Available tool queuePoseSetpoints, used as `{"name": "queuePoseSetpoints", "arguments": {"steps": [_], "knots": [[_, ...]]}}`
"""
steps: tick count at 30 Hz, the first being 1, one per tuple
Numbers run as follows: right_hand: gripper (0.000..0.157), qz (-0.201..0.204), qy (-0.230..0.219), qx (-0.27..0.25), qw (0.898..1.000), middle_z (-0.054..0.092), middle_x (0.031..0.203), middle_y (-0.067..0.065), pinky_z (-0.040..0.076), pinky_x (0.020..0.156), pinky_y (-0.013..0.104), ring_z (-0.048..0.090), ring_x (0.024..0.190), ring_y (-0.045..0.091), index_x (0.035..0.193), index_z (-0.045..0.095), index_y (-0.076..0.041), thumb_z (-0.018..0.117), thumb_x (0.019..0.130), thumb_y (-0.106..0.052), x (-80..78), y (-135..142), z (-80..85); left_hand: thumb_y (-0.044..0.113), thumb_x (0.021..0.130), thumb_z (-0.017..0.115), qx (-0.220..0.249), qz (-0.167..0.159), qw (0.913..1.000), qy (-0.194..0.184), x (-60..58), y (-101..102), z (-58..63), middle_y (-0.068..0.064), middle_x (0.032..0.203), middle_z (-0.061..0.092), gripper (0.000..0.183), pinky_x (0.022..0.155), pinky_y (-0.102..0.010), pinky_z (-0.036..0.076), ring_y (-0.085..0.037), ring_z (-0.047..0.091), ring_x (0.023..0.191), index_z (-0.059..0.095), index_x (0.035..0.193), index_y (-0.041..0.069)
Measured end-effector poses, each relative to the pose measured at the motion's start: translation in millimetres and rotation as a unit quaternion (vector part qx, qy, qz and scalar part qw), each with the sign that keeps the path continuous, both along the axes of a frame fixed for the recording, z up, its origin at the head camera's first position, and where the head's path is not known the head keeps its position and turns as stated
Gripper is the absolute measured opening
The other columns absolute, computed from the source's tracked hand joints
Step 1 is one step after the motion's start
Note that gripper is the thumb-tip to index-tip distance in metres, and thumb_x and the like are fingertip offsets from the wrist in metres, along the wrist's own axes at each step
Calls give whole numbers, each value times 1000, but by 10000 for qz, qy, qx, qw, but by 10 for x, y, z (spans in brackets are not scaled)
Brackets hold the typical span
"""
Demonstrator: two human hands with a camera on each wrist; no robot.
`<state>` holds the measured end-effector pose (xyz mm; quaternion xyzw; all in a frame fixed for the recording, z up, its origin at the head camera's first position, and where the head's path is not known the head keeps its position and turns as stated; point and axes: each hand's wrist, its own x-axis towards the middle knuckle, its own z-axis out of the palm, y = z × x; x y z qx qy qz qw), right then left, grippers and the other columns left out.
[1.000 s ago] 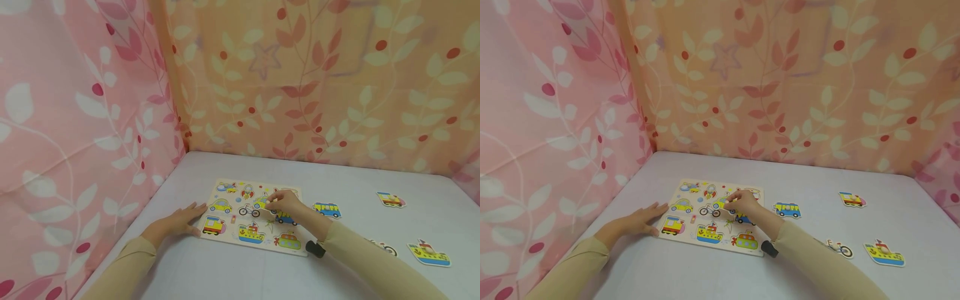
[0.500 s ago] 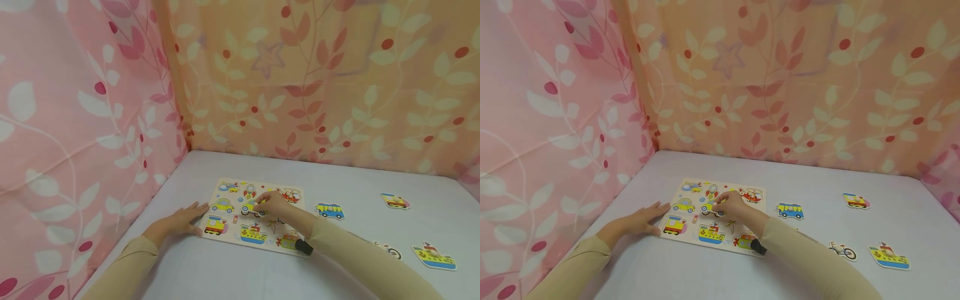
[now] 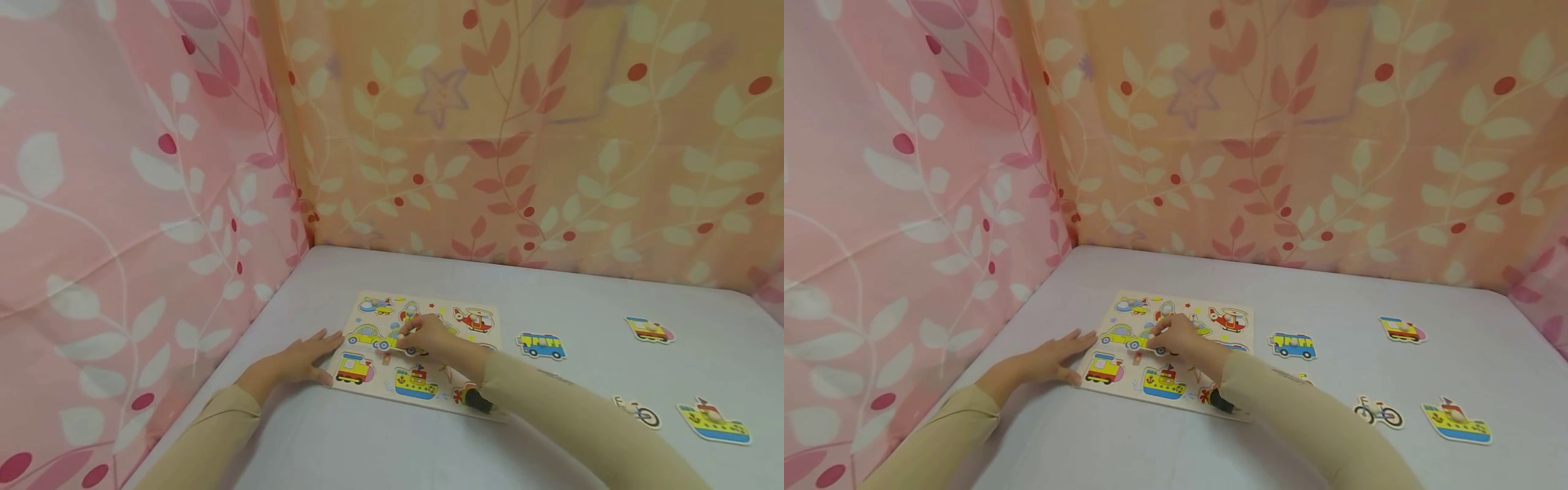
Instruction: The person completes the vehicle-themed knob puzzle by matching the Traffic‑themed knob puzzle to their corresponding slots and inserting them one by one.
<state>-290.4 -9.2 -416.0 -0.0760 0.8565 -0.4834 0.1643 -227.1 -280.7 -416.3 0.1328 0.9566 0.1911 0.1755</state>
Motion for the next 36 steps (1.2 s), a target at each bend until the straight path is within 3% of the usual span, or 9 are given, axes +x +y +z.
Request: {"name": "queuePoseSetpoints", "arguments": {"steps": [8, 16, 20, 26, 36], "knots": [[13, 85, -22, 107, 9999, 54, 92, 5, 37, 59, 25, 47, 80, 19, 86, 71, -7, 81, 79, -12, 9, -197, 37, 34, 80, 78, 24, -28, 10000, -9, 7, -6, 20, -8, 159, 26, 89, 113, -62, 4, -35, 9, 147, 32, 153, 12], [11, -7, -391, -6, 9992, 57, 107, 8, 46, 58, 23, 56, 83, 19, 87, 69, -8, 79, 82, -12, -18, -354, 27, 37, 81, 77, 104, -168, 9998, -57, -20, -33, 7, -8, 159, 25, 90, 112, -64, 4, -36, 7, 147, 30, 153, 12], [11, 108, -259, 50, 9996, 60, 104, 8, 45, 58, 24, 56, 81, 19, 88, 70, -7, 79, 82, -11, -31, -416, 25, 37, 80, 77, 47, -145, 9999, -46, -27, -36, -5, -8, 159, 25, 90, 112, -64, 4, -36, 8, 147, 31, 153, 12], [11, 252, 49, 663, 9975, 64, 85, 3, 46, 57, 25, 57, 73, 16, 85, 71, -9, 81, 80, -14, -66, -529, 29, 37, 80, 77, 16, -142, 9999, -21, -31, -44, -23, -8, 159, 25, 90, 112, -65, 5, -36, 9, 147, 31, 153, 11], [16, 352, 403, 1576, 9861, 64, 86, -2, 50, 74, 31, 56, 81, 16, 86, 72, -13, 82, 79, -23, -115, -685, 86, 37, 80, 76, 48, -211, 9998, 11, -33, -49, -17, -9, 159, 25, 90, 112, -65, 5, -38, 8, 147, 31, 153, 9]]}}
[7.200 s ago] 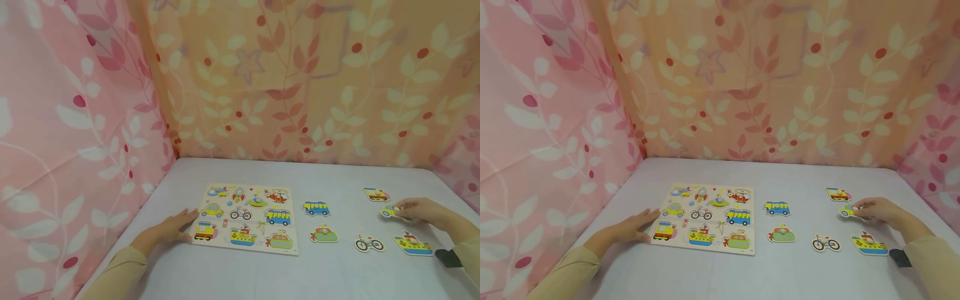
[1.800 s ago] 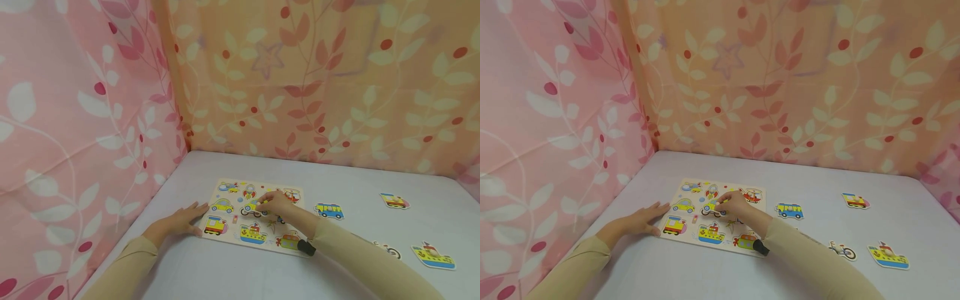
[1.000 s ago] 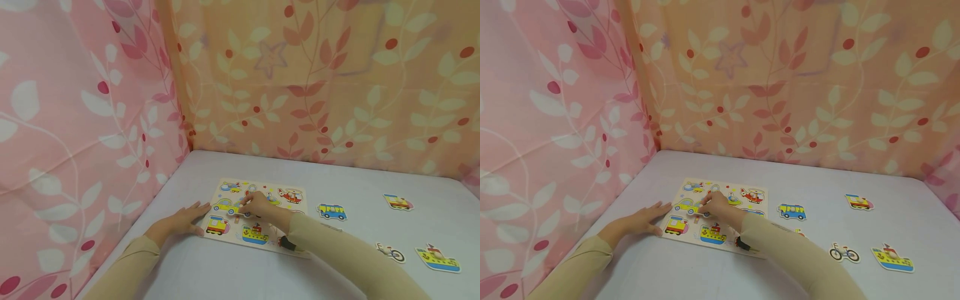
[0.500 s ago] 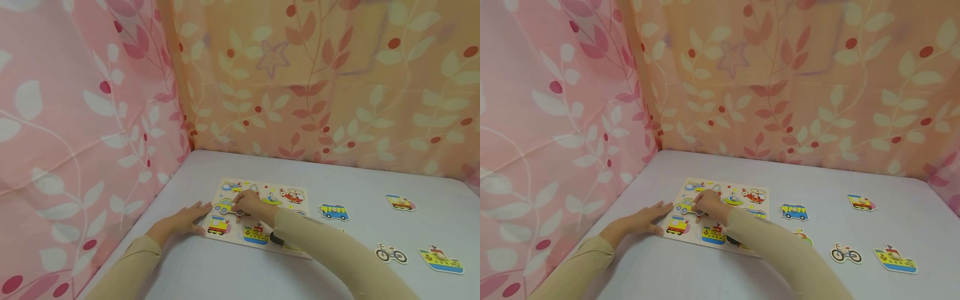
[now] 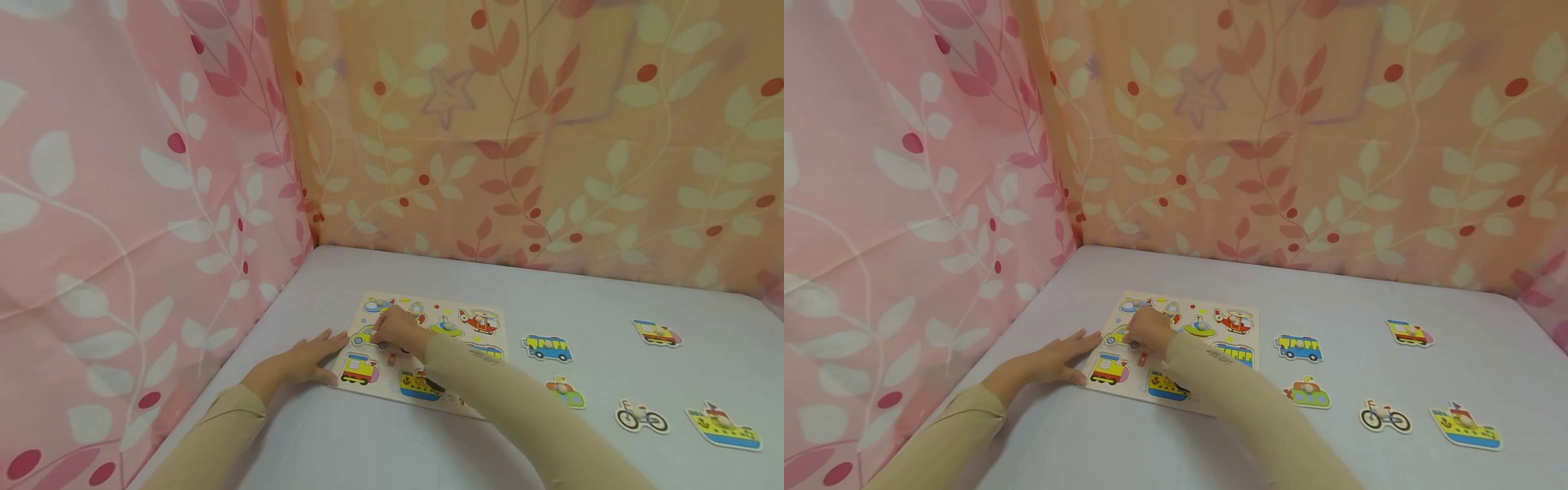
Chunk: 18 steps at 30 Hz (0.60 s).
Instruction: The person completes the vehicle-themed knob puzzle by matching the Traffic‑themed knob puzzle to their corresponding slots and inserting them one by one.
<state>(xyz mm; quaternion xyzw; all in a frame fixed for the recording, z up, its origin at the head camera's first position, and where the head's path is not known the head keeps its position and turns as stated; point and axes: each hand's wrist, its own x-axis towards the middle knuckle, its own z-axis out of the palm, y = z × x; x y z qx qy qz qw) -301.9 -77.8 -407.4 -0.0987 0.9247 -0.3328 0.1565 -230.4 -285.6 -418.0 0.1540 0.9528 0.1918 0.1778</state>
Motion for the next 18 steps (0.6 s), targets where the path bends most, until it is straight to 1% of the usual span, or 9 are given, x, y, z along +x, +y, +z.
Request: {"name": "queuePoseSetpoints", "arguments": {"steps": [3, 6, 9, 11, 13, 15, 18], "knots": [[15, 90, 55, 145, 9998, 63, 83, -3, 50, 77, 32, 55, 78, 16, 84, 71, -13, 81, 80, -23, -16, -33, 8, 37, 81, 76, -10, -29, 10000, 20, -2, -5, 0, -10, 159, 25, 90, 111, -66, 5, -38, 8, 146, 31, 153, 9], [15, 206, 88, 210, 9995, 62, 81, -4, 50, 74, 31, 55, 75, 14, 84, 69, -13, 80, 82, -23, -28, -31, 3, 37, 81, 76, -47, -50, 10000, 38, -6, 5, 4, -10, 159, 25, 90, 111, -66, 6, -38, 9, 146, 31, 153, 9], [14, 379, 9, 70, 9993, 62, 81, -3, 49, 69, 29, 55, 73, 14, 86, 68, -12, 79, 83, -21, -61, -3, -17, 37, 81, 77, -12, -48, 10000, 29, -9, 12, 17, -10, 159, 25, 89, 111, -66, 5, -38, 8, 146, 31, 152, 9], [13, 499, -82, -101, 9987, 63, 84, -2, 49, 68, 28, 55, 74, 14, 90, 70, -12, 79, 83, -18, -102, 28, -40, 36, 81, 76, 28, -73, 10000, 26, -14, 14, 25, -10, 159, 25, 89, 111, -67, 5, -39, 8, 146, 31, 152, 8], [16, 561, -246, -266, 9978, 65, 96, 2, 49, 74, 30, 57, 83, 16, 97, 71, -11, 78, 83, -16, -130, 67, -54, 35, 81, 77, 46, -63, 10000, 7, -15, 14, 32, -10, 159, 25, 89, 111, -67, 4, -39, 8, 146, 31, 152, 8], [22, 570, -356, -528, 9963, 65, 109, 7, 51, 81, 33, 59, 96, 21, 104, 73, -10, 78, 82, -13, -116, 125, -47, 35, 81, 77, 26, -49, 10000, 11, -11, 10, 25, -11, 159, 25, 89, 111, -67, 4, -39, 8, 146, 32, 152, 8], [26, 441, -400, -906, 9941, 57, 130, 15, 49, 92, 41, 54, 117, 31, 109, 72, -8, 76, 83, -12, -42, 246, 2, 34, 80, 78, 11, 54, 10000, -32, 5, 19, 20, -9, 159, 26, 88, 112, -65, 4, -37, 8, 147, 32, 152, 10]]}}
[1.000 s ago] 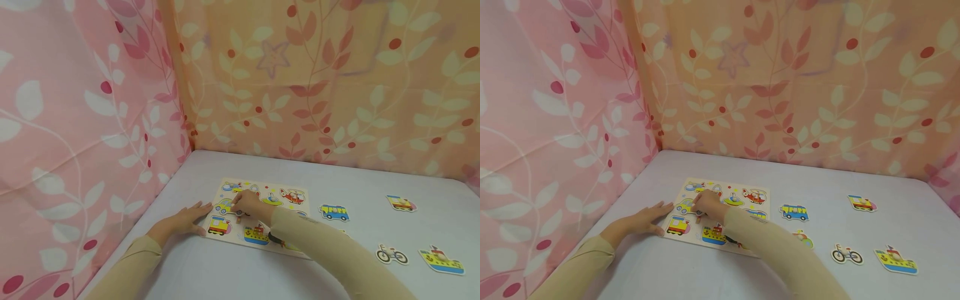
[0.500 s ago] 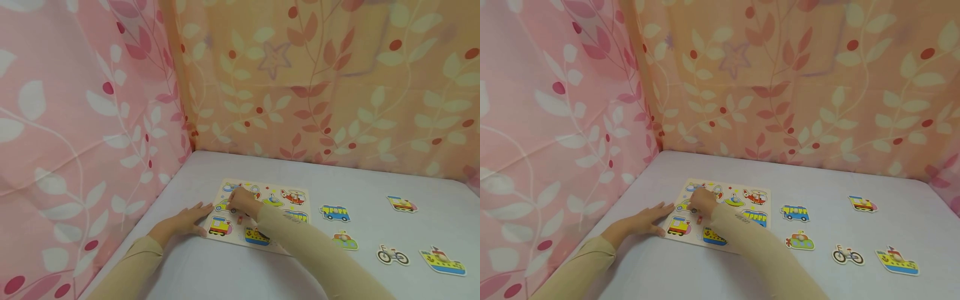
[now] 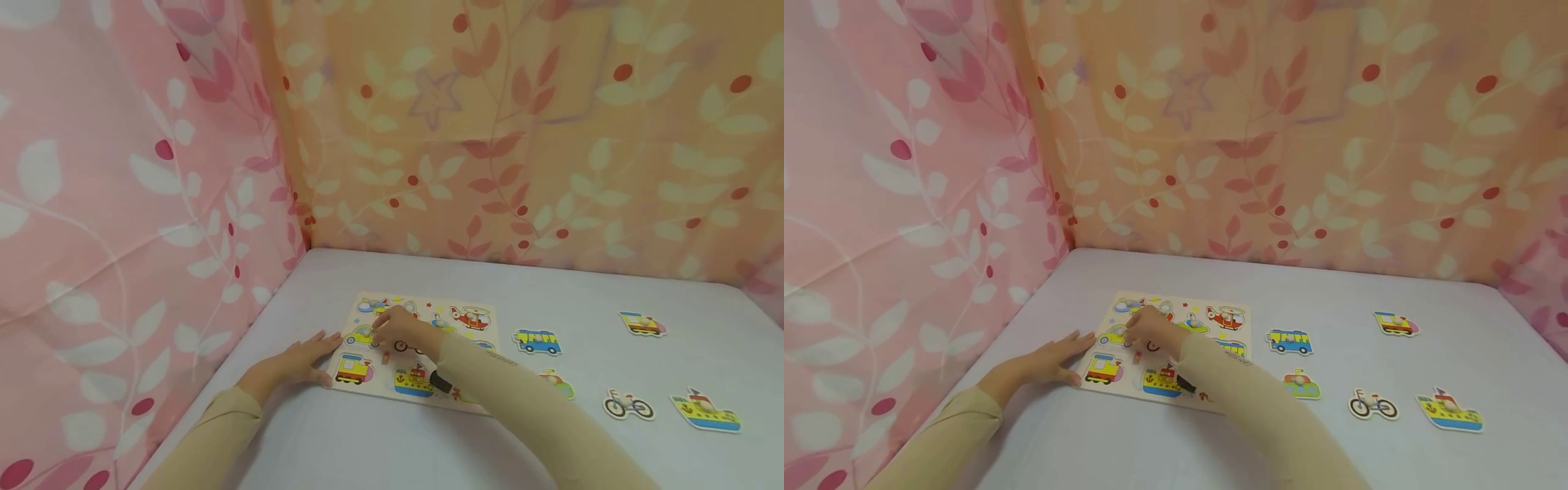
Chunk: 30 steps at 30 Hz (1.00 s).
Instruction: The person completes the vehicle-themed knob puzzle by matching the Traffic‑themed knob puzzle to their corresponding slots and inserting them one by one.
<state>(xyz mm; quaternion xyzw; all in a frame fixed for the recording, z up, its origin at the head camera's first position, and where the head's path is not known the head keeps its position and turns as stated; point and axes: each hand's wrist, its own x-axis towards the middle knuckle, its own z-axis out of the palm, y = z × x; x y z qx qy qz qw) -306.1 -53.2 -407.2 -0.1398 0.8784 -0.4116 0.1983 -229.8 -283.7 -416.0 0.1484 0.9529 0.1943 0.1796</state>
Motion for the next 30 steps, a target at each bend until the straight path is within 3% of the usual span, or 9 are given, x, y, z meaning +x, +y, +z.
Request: {"name": "queuePoseSetpoints", "arguments": {"steps": [3, 7, 14, 18, 30], "knots": [[24, -75, 176, -181, 9997, 52, 136, 17, 47, 97, 45, 49, 124, 35, 107, 72, -5, 76, 84, -11, 56, 134, 63, 34, 80, 78, 18, 96, 9999, -30, 15, 7, -7, -8, 159, 26, 89, 112, -64, 4, -36, 7, 147, 32, 153, 12], [21, -70, 340, -140, 9993, 56, 131, 14, 47, 96, 43, 53, 117, 31, 102, 74, -6, 78, 83, -12, 68, 319, 138, 36, 80, 77, 32, 153, 9999, -62, 19, 3, -10, -8, 159, 24, 90, 113, -62, 3, -36, 6, 147, 30, 153, 13], [25, -101, 201, -539, 9983, 62, 110, 13, 51, 87, 41, 57, 104, 28, 107, 72, -2, 76, 82, -7, 150, 717, 260, 36, 80, 78, -22, 206, 9998, -1, 16, 4, -32, -6, 159, 25, 90, 113, -62, 3, -35, 7, 147, 31, 153, 15], [27, -141, 88, -606, 9980, 60, 109, 14, 50, 85, 41, 54, 100, 27, 110, 71, -2, 74, 84, -7, 173, 959, 290, 34, 80, 78, -64, 230, 9997, 18, 14, 19, -35, -5, 159, 25, 90, 114, -61, 4, -34, 7, 148, 31, 153, 15], [32, -182, 259, -68, 9995, 60, 107, 9, 44, 78, 38, 49, 99, 28, 117, 68, -5, 72, 88, -17, 237, 1623, 465, 36, 78, 79, -131, 246, 9996, 10, 7, 27, -31, -8, 159, 23, 92, 114, -61, 4, -35, 7, 147, 30, 154, 14]]}}
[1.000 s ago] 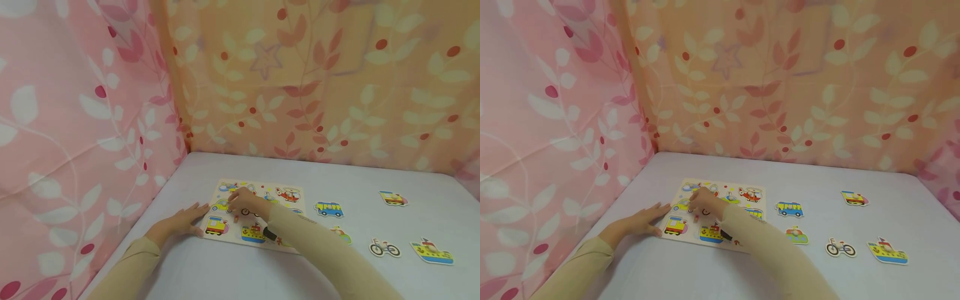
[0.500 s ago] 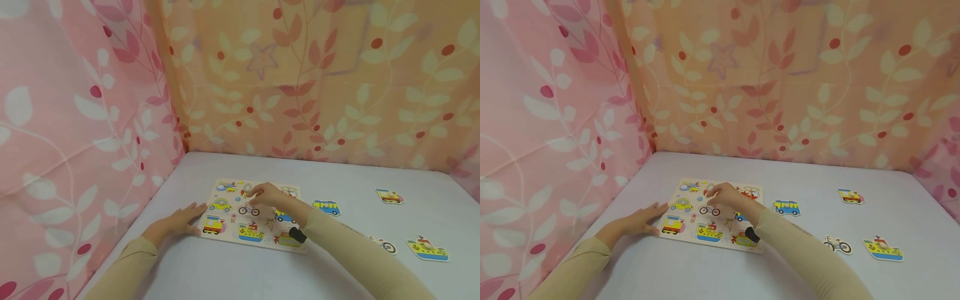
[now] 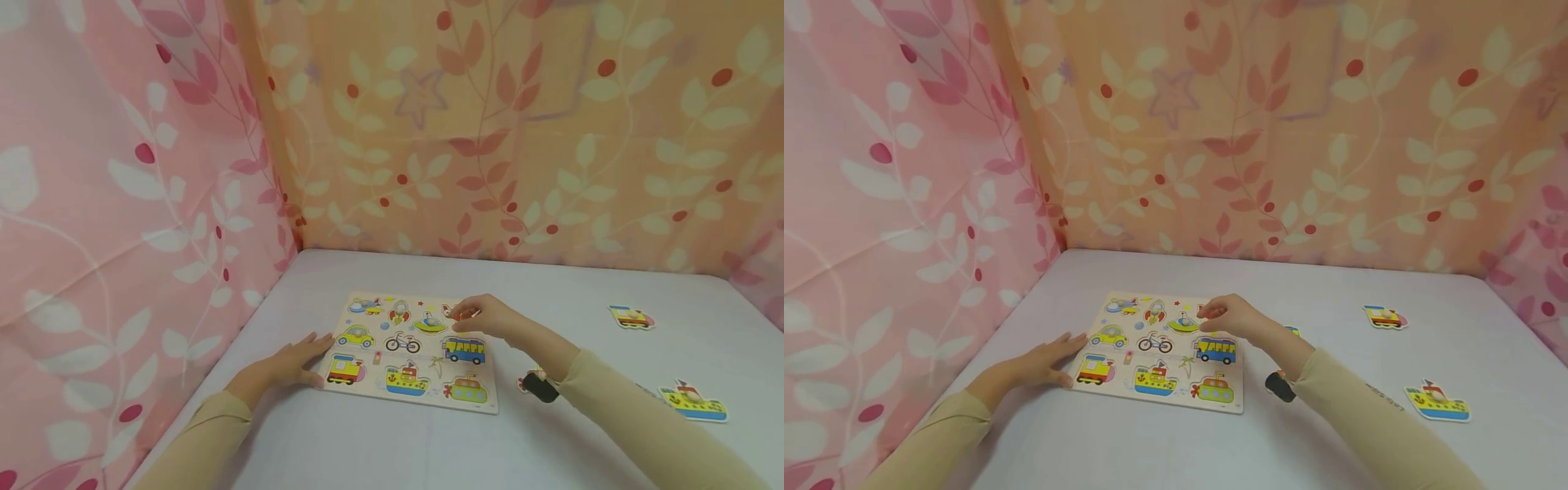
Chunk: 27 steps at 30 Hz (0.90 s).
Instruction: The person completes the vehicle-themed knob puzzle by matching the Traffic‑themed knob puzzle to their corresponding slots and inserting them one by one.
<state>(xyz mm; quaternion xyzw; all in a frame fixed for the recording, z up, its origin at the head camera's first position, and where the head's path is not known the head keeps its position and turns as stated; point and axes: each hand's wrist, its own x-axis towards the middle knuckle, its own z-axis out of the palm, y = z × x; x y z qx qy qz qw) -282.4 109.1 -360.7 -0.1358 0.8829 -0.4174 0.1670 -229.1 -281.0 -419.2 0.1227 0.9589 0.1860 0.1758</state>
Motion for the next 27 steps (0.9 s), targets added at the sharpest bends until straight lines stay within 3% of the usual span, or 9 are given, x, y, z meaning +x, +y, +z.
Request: {"name": "queuePoseSetpoints", "arguments": {"steps": [13, 27], "knots": [[31, -99, 205, 294, 9993, 61, 101, 8, 49, 73, 38, 52, 88, 24, 114, 67, -1, 71, 89, -19, 134, 753, -86, 36, 79, 79, 123, -91, 9999, -45, -11, 21, 1, -11, 159, 24, 92, 113, -63, 4, -38, 7, 147, 30, 153, 12], [25, 1220, 524, 403, 9903, 66, 107, 9, 47, 75, 33, 54, 92, 18, 111, 68, -5, 70, 89, -17, 29, 1702, -240, 38, 77, 80, 82, 59, 9998, -164, -35, -17, 5, -14, 159, 23, 96, 112, -65, 4, -39, 7, 146, 28, 154, 15]]}}
